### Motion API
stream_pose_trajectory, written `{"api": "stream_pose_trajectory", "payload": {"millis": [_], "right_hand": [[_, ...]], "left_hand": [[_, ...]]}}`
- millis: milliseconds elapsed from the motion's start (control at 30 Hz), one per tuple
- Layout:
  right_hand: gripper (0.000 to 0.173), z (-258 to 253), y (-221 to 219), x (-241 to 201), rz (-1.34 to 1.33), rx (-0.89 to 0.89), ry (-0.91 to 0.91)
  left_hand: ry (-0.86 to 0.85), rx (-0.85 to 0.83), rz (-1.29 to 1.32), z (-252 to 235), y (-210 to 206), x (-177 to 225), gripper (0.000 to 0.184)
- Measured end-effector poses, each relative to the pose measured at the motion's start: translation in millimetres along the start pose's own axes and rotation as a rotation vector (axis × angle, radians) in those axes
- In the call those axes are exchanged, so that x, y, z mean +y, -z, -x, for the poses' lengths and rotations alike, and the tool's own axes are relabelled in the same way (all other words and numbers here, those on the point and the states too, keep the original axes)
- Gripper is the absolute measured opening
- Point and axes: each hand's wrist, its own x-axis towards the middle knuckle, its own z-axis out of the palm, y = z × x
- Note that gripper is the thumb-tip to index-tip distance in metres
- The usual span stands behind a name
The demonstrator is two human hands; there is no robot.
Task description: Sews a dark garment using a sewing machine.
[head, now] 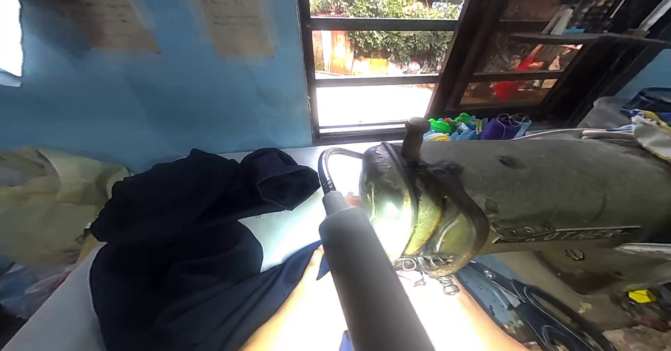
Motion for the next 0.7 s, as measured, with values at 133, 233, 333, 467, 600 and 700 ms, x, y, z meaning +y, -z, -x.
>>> {"api": "stream_pose_trajectory", "payload": {"millis": [133, 233, 333, 467, 600, 700], "right_hand": [[0.033, -23, 55, -7, -0.277, -0.337, -0.219], [0.040, -37, 79, -4, -0.417, -0.548, -0.283], [0.028, -28, 68, -8, -0.410, -0.313, -0.221], [0.028, -24, 66, -2, -0.755, -0.128, -0.112], [0.036, -35, 79, -4, -0.971, -0.114, -0.077], [0.033, -41, 76, -12, -1.084, -0.098, -0.024]], "left_hand": [[-0.005, -0.027, 0.087, -5, 3, -10, 0.076], [-0.011, 0.109, 0.184, -8, 0, -20, 0.039], [0.073, 0.312, 0.111, -10, 2, -18, 0.042], [0.062, 0.566, -0.094, -13, -1, -19, 0.029], [-0.113, 0.594, 0.209, 1, 4, -16, 0.031], [-0.271, 0.579, 0.518, 6, 10, -7, 0.028]]}}
